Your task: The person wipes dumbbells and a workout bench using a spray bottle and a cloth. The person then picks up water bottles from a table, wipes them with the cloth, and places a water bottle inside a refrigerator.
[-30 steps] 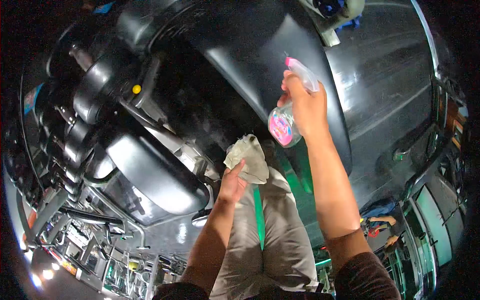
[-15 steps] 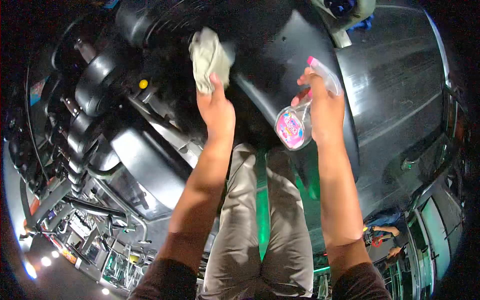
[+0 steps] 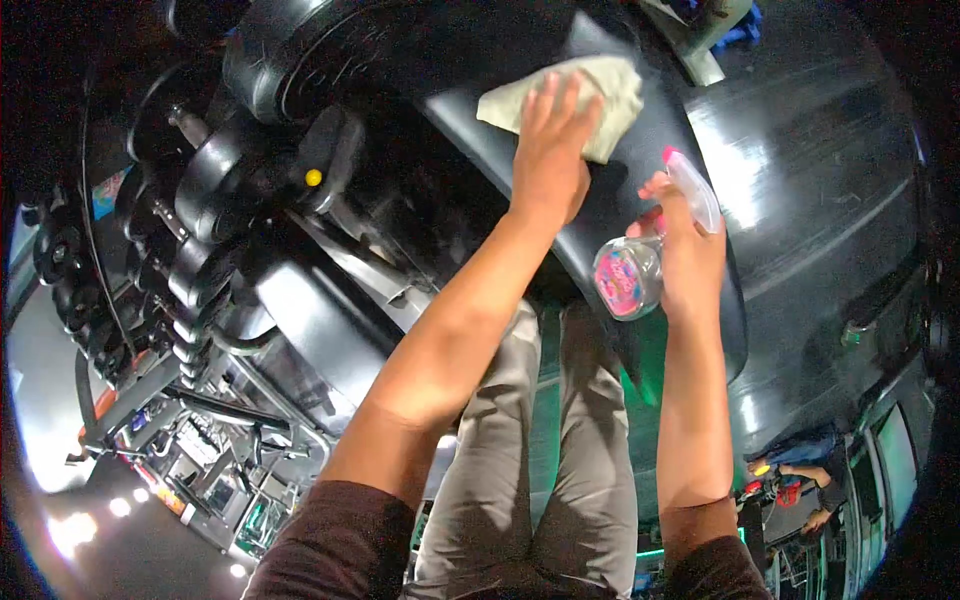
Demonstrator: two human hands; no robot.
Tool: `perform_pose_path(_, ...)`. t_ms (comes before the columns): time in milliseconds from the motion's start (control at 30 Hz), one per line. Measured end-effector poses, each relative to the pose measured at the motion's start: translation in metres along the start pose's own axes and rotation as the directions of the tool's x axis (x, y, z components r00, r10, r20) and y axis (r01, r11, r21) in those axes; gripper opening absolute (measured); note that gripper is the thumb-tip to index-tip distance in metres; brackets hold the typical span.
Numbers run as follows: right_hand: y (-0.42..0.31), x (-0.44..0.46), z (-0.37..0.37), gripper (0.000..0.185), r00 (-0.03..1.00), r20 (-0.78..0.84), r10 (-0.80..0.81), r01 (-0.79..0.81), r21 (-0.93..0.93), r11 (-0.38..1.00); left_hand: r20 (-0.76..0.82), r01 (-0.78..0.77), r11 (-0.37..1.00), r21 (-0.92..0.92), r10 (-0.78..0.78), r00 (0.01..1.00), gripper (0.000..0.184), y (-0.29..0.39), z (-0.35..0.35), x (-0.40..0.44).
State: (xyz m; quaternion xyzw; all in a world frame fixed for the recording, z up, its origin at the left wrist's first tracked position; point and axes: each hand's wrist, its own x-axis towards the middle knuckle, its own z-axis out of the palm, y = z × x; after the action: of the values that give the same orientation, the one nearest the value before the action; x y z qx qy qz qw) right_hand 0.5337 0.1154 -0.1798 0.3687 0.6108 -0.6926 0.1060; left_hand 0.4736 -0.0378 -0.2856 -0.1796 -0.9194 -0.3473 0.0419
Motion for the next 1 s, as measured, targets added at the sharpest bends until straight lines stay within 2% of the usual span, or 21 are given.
perform_pose_path(33,0.001,-0.001,-0.005,0.045,1.0,-0.006,0.008,-0.008,0.001,1.0,0.006,-0.003,1.0,0.005,0.003,1.0,0.066,-0.001,-0.007,-0.012)
perform_pose_path(100,0.002,-0.004,-0.014,0.045,1.0,-0.015,0.013,-0.013,0.014,1.0,0.168,-0.087,0.996,0.029,0.082,0.982,0.074,-0.011,-0.034,-0.031)
perform_pose_path(133,0.005,-0.004,-0.021,0.045,1.0,-0.027,0.006,-0.006,0.018,1.0,0.168,-0.105,0.986,0.126,0.083,0.982,0.078,-0.017,-0.045,-0.038)
perform_pose_path(167,0.011,-0.003,-0.027,0.044,1.0,-0.009,0.006,-0.006,-0.005,1.0,0.158,-0.106,0.973,0.207,0.074,0.985,0.068,-0.026,-0.053,-0.044)
perform_pose_path(267,0.01,-0.01,-0.038,0.044,0.998,-0.013,0.053,-0.055,-0.106,0.993,-0.114,0.132,0.955,0.266,-0.105,0.988,0.064,-0.051,-0.063,-0.051)
perform_pose_path(300,0.013,-0.011,-0.04,0.044,0.999,-0.02,0.035,-0.037,-0.088,0.995,-0.186,0.36,0.927,0.104,-0.337,0.923,0.058,-0.049,-0.066,-0.039)
perform_pose_path(333,0.016,-0.013,-0.042,0.045,0.999,-0.029,0.02,-0.022,-0.068,0.997,-0.211,0.554,0.83,-0.07,-0.555,0.804,0.053,-0.047,-0.068,-0.025)
perform_pose_path(400,0.007,-0.023,-0.041,0.045,0.997,-0.029,0.066,-0.067,-0.035,0.997,-0.174,0.606,0.781,-0.153,-0.625,0.761,0.039,-0.024,-0.069,0.012)
perform_pose_path(433,0.003,-0.027,-0.039,0.046,0.994,-0.023,0.103,-0.103,-0.004,0.995,-0.313,0.53,0.848,-0.007,-0.506,0.804,0.027,-0.045,-0.043,0.019)
perform_pose_path(467,0.005,-0.029,-0.037,0.046,0.994,-0.031,0.103,-0.103,-0.003,0.995,-0.384,0.379,0.924,0.05,-0.332,0.861,0.025,-0.046,-0.027,0.033)
perform_pose_path(500,0.007,-0.031,-0.035,0.046,0.995,-0.029,0.097,-0.097,0.004,0.995,-0.427,0.279,0.96,-0.004,-0.254,0.868,0.023,-0.032,-0.018,0.056)
perform_pose_path(533,0.008,-0.034,-0.032,0.047,0.995,-0.026,0.094,-0.094,0.009,0.996,-0.327,0.381,0.916,-0.126,-0.401,0.856,0.02,-0.011,-0.011,0.076)
perform_pose_path(567,0.007,-0.037,-0.028,0.048,0.995,-0.033,0.098,-0.097,0.033,0.995,-0.266,0.264,0.954,-0.144,-0.294,0.918,0.018,-0.017,0.008,0.093)
perform_pose_path(600,0.006,-0.038,-0.026,0.048,0.994,-0.035,0.101,-0.1,0.03,0.995,-0.169,0.229,0.967,-0.114,-0.246,0.954,0.029,-0.003,0.016,0.108)
perform_pose_path(633,0.005,-0.04,-0.024,0.048,0.993,-0.042,0.112,-0.111,0.033,0.993,-0.172,-0.148,0.934,-0.326,0.095,0.981,0.041,0.0,0.019,0.131)
perform_pose_path(667,0.002,-0.04,-0.022,0.049,0.992,-0.047,0.119,-0.117,0.036,0.992,-0.187,-0.162,0.987,-0.021,0.155,0.97,0.039,-0.005,0.043,0.126)
perform_pose_path(733,-0.003,-0.039,-0.018,0.05,0.988,-0.061,0.14,-0.138,0.037,0.99,-0.092,-0.384,0.923,-0.029,0.38,0.92,0.045,-0.004,0.04,0.122)
perform_pose_path(800,-0.004,-0.039,-0.015,0.051,0.984,-0.069,0.164,-0.162,0.041,0.986,-0.04,-0.417,0.909,-0.01,0.416,0.908,0.047,-0.015,0.028,0.106)
perform_pose_path(867,-0.003,-0.037,-0.014,0.052,0.995,-0.03,0.091,-0.09,0.047,0.995,0.013,-0.453,0.891,0.013,0.453,0.891,0.05,-0.028,0.004,0.084)
perform_pose_path(933,-0.008,-0.04,-0.01,0.051,0.996,-0.022,0.088,-0.086,0.05,0.995,0.198,-0.408,0.913,-0.022,0.404,0.893,0.073,-0.039,-0.03,0.056)
perform_pose_path(1000,-0.008,-0.04,-0.009,0.051,0.996,-0.024,0.086,-0.085,0.051,0.995,0.261,-0.34,0.94,-0.032,0.336,0.905,0.082,-0.066,-0.062,0.03)
